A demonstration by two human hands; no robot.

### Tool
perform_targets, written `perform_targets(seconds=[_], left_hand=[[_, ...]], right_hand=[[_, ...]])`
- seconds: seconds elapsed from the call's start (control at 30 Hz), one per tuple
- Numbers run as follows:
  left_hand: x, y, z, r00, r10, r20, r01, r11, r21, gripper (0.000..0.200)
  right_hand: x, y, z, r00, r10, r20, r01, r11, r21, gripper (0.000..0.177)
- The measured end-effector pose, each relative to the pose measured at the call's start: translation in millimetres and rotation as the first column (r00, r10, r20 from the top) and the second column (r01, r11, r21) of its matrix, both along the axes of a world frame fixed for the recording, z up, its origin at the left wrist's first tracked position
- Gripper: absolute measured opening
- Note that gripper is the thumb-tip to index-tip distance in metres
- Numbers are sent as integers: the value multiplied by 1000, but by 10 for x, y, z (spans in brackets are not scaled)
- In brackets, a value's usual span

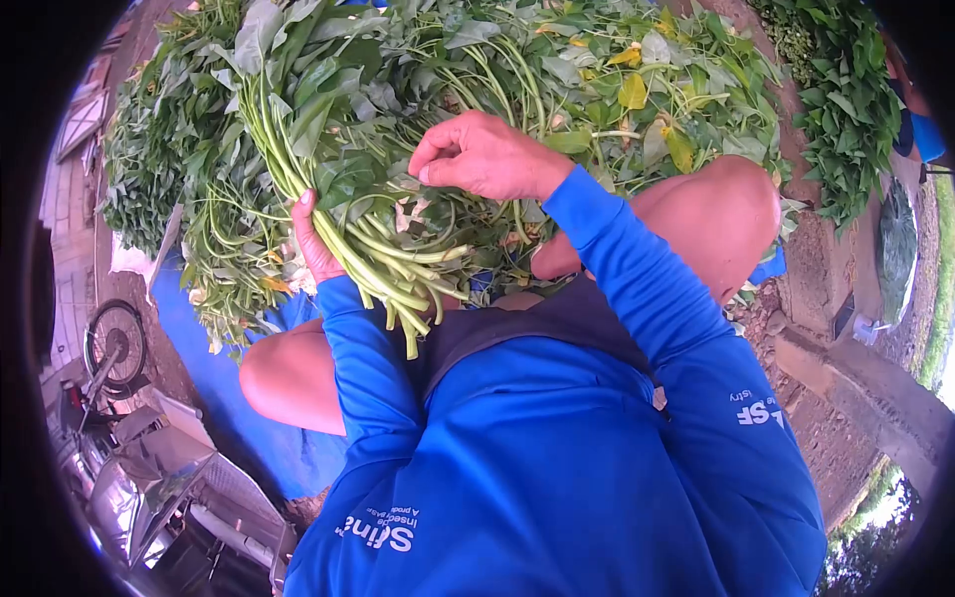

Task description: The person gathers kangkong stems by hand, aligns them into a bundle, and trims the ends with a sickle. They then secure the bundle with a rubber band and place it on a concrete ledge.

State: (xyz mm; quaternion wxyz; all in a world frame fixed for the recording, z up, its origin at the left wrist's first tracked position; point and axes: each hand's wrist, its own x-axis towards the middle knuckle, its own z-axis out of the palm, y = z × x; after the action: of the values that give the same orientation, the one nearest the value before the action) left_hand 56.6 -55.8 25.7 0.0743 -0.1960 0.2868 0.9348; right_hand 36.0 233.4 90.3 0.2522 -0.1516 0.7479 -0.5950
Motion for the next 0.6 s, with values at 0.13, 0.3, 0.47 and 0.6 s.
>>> perform_targets(seconds=[0.13, 0.3, 0.47, 0.6], left_hand=[[88, 65, 24, 997, 66, 41, -65, 998, -16, 60], [51, -205, -278, 999, 23, -42, -22, 1000, 22, 52], [-48, -147, -208, 998, 12, -54, -14, 1000, -28, 51], [-59, -108, -168, 998, 16, -54, -17, 1000, -14, 50]], right_hand=[[25, -114, -91, 998, -56, 24, 56, 998, -11, 20], [-31, -82, -162, 985, -170, -7, 169, 985, -44, 21], [-109, 28, -192, 972, -233, 27, 235, 970, -70, 19], [-44, -20, -144, 981, -194, -11, 189, 966, -174, 18]])
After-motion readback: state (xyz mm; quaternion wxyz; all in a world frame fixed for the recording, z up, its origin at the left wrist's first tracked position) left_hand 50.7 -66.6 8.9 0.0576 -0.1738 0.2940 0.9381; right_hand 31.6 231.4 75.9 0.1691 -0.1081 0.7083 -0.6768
